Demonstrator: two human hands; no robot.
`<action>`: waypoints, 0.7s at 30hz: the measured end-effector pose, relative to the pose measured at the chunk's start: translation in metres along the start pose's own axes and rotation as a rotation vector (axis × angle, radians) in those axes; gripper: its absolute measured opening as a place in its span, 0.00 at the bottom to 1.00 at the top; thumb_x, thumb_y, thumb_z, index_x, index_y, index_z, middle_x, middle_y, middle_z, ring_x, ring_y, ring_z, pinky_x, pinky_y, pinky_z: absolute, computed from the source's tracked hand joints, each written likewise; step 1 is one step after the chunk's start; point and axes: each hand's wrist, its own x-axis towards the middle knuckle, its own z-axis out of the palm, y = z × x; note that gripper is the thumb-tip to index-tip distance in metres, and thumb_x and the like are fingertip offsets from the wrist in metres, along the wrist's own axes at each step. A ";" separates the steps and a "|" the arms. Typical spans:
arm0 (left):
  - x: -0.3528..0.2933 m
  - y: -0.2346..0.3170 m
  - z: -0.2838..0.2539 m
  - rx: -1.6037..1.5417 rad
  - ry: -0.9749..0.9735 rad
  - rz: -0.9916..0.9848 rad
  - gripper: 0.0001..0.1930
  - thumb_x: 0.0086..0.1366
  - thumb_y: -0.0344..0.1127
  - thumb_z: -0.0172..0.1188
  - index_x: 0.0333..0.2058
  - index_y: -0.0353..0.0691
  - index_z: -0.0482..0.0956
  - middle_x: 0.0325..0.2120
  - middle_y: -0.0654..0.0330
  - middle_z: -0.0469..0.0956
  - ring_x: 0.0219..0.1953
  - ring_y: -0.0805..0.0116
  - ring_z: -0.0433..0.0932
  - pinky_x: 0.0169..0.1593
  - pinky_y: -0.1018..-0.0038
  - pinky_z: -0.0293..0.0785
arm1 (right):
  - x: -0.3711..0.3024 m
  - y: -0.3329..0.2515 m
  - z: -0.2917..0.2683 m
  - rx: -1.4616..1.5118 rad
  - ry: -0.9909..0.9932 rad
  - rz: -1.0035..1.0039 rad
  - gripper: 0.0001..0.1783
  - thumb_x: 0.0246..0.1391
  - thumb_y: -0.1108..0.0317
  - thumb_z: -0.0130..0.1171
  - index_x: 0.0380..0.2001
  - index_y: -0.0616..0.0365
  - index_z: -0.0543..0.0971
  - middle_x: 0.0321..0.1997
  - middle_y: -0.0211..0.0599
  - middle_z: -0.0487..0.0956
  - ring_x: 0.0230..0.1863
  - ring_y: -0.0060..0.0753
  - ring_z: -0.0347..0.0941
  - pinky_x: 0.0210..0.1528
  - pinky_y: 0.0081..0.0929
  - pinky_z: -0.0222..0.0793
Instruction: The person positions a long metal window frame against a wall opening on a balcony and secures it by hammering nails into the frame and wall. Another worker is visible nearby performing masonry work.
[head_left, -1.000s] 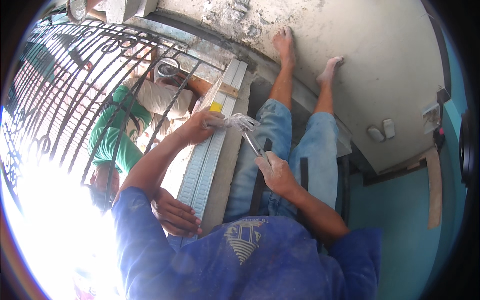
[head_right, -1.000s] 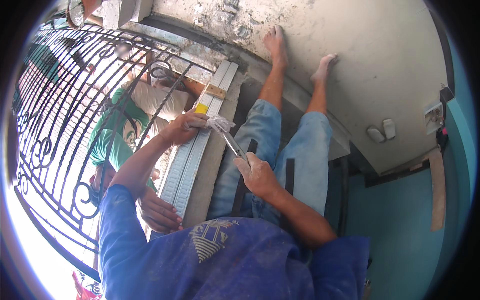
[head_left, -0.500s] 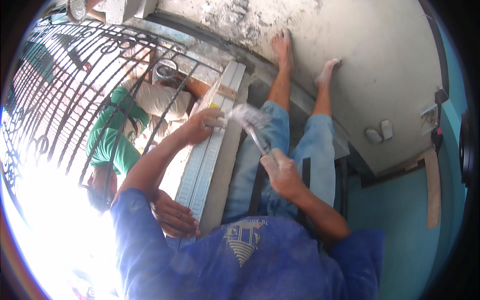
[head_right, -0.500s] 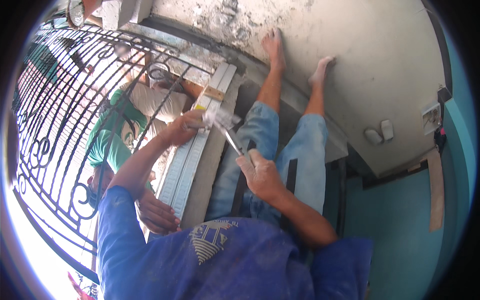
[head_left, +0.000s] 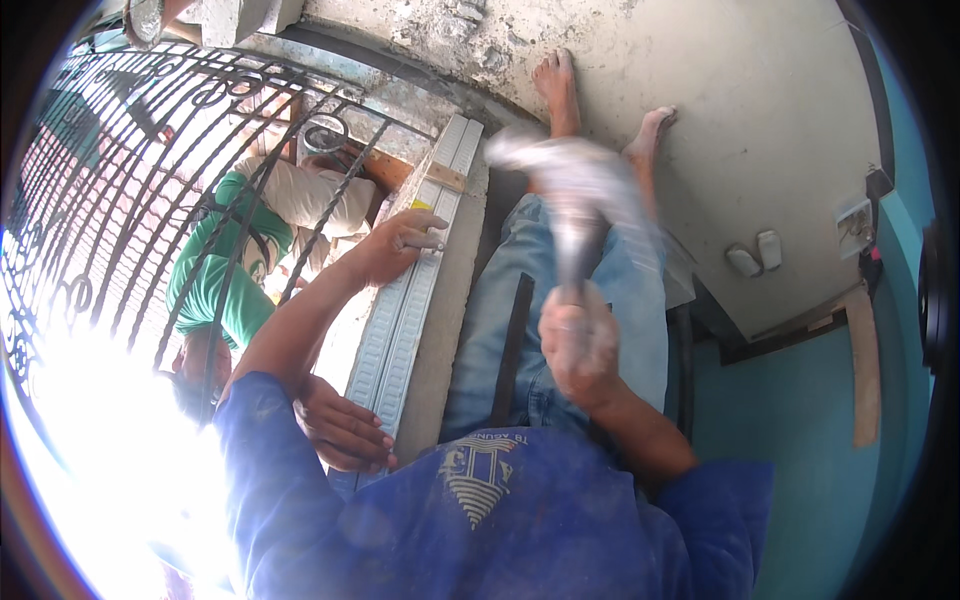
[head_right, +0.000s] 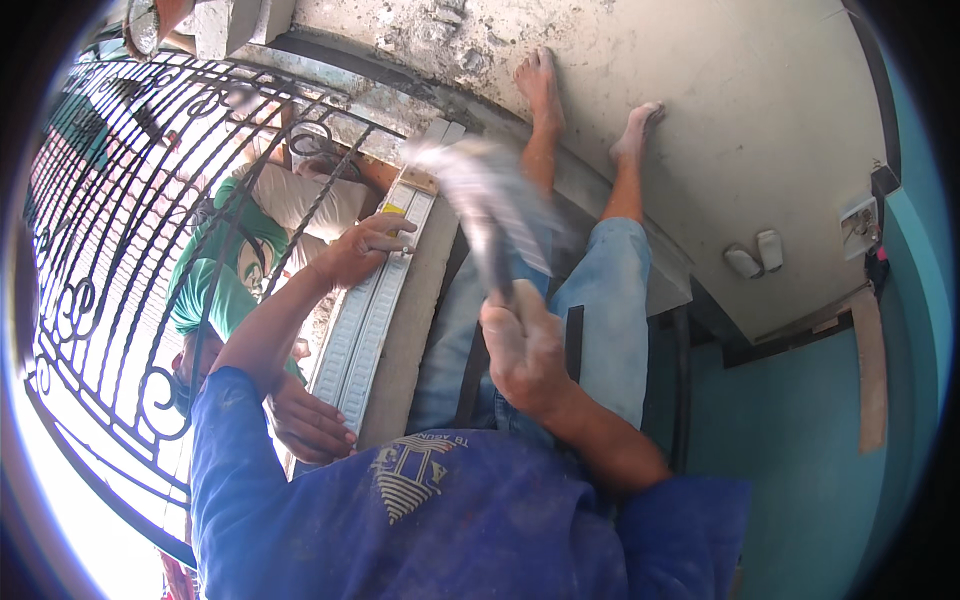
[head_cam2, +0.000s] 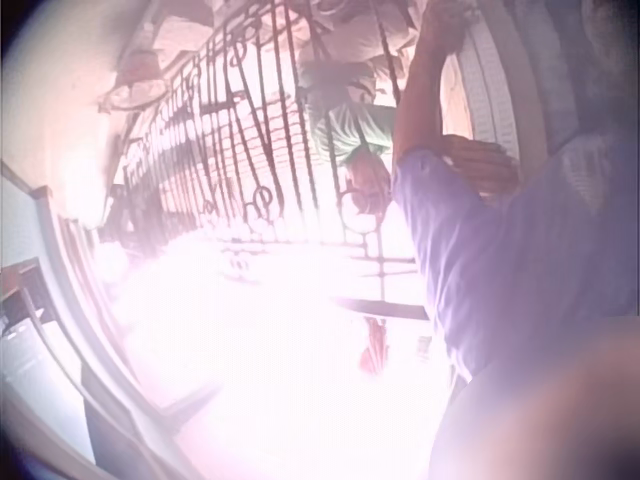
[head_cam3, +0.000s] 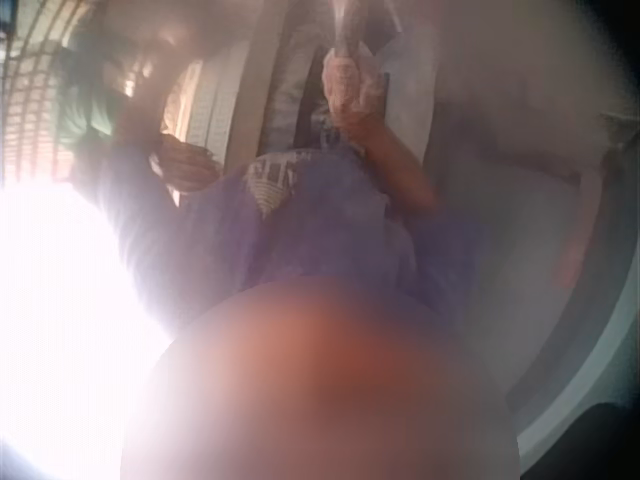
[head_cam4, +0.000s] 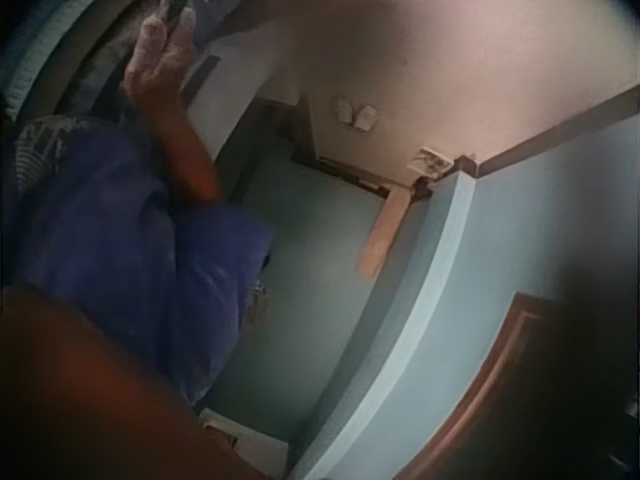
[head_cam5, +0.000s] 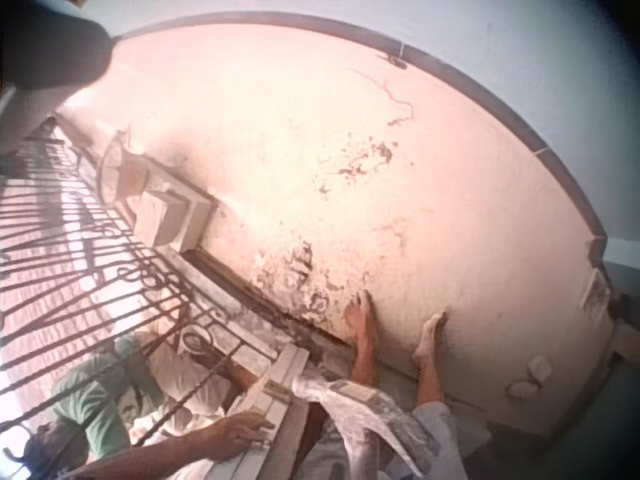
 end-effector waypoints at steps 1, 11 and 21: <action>0.000 0.000 0.000 0.055 0.009 0.036 0.22 0.57 0.18 0.51 0.48 0.40 0.83 0.58 0.55 0.74 0.64 0.60 0.69 0.71 0.70 0.59 | -0.002 0.002 -0.001 0.190 0.097 -0.056 0.12 0.67 0.62 0.54 0.35 0.61 0.73 0.33 0.52 0.76 0.25 0.44 0.77 0.21 0.32 0.64; -0.008 0.002 0.004 0.137 0.131 0.024 0.27 0.56 0.20 0.55 0.56 0.45 0.79 0.65 0.49 0.65 0.69 0.52 0.61 0.71 0.66 0.58 | 0.002 0.000 0.021 0.416 -0.252 0.582 0.18 0.68 0.58 0.54 0.29 0.62 0.69 0.16 0.41 0.69 0.16 0.33 0.69 0.23 0.37 0.65; -0.016 -0.003 0.021 -0.786 0.292 -0.810 0.31 0.74 0.52 0.46 0.69 0.42 0.63 0.62 0.52 0.70 0.61 0.63 0.69 0.64 0.68 0.64 | -0.002 -0.012 0.030 -0.113 0.163 -0.185 0.14 0.68 0.60 0.50 0.30 0.58 0.71 0.18 0.38 0.67 0.13 0.36 0.61 0.21 0.34 0.62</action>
